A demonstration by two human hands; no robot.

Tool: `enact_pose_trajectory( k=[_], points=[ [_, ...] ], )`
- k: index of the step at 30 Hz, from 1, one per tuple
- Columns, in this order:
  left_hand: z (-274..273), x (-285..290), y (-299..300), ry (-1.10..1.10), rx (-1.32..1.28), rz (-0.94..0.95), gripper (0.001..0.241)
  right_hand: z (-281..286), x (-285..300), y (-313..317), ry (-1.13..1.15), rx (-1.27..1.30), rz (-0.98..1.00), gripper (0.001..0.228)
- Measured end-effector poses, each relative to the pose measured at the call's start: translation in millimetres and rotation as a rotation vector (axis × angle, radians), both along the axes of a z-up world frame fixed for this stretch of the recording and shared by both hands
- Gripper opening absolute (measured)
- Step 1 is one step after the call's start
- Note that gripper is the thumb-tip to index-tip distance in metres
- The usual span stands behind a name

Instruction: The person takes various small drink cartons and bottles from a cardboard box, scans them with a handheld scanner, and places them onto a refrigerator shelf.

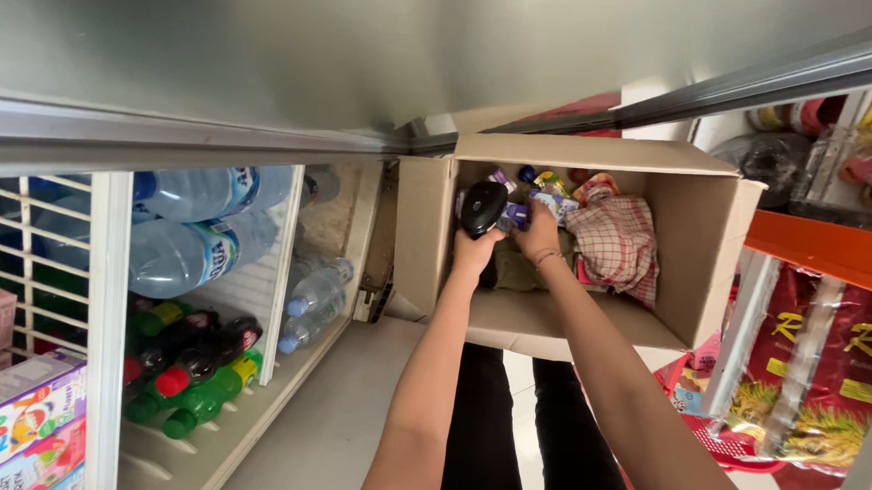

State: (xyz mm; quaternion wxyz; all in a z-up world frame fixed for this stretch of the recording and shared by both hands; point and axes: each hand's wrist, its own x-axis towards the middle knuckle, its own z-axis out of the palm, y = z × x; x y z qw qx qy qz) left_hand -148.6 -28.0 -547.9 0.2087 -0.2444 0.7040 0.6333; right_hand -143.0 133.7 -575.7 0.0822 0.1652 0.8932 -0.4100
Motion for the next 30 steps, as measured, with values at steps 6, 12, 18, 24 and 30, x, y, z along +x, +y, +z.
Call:
enact_pose_trajectory(
  k=[6,12,18,24,30],
  points=[
    [42,-3,-10,-0.111,0.204,0.038,0.033,44,2,4,0.083,-0.045,0.064,0.046],
    [150,-8,-14,-0.336,0.569,0.118,0.047,184,24,29,0.077,-0.458,-0.031,0.049],
    [298,16,-14,-0.279,0.936,0.017,0.06,305,58,68,0.023,-0.962,0.034,0.056],
    [421,71,12,-0.081,1.019,0.019,0.067,433,75,60,0.28,-1.262,-0.07,0.073],
    [513,126,48,0.01,1.034,0.077,0.066,526,97,49,0.269,-1.393,-0.093,0.09]
  ],
)
